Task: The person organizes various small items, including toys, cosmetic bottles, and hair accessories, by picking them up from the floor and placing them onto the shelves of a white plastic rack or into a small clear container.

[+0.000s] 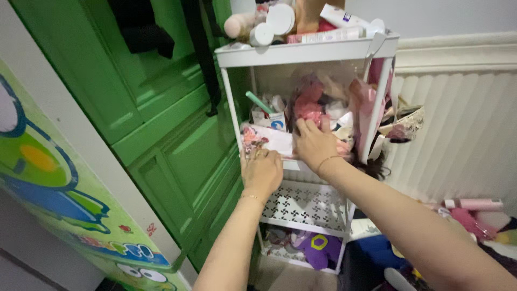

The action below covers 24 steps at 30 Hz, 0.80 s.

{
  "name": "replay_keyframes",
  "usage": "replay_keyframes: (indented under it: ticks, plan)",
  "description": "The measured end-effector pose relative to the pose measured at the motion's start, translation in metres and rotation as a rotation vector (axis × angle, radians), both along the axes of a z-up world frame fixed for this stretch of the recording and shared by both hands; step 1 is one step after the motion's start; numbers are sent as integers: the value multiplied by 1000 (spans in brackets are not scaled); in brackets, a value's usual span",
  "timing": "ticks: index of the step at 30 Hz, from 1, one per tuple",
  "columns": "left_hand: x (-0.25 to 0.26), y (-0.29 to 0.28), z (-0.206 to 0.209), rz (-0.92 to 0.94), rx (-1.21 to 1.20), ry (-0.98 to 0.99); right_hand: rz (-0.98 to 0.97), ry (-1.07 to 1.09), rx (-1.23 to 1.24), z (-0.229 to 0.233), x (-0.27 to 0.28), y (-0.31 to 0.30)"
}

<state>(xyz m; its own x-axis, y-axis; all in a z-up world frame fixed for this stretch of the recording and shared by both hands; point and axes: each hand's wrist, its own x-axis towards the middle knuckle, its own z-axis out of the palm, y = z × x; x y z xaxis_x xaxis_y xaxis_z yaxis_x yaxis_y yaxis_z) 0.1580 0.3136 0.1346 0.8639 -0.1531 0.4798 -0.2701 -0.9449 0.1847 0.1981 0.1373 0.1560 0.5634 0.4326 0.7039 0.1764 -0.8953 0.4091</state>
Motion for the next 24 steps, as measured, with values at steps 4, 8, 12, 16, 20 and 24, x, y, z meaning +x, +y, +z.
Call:
replay_keyframes:
  ticks: [4, 8, 12, 16, 20, 24]
  plan:
    - [11, 3, -9, -50, -64, -125, 64, 121, 145, 2, -5, 5]
    - [-5, 0, -20, -139, -262, -380, 203, -135, 200, -3, -44, 1]
    - [-55, -20, -38, -200, -626, -458, 430, -32, 299, -25, -92, -24]
    - [-93, -57, -78, -172, -883, -346, 538, -55, 297, -54, -130, -66]
    - [-110, -98, -127, -175, -753, -84, 406, -119, 358, -94, -165, -139]
    - [-119, -156, -159, -290, -836, -25, 209, 42, 717, -148, -160, -208]
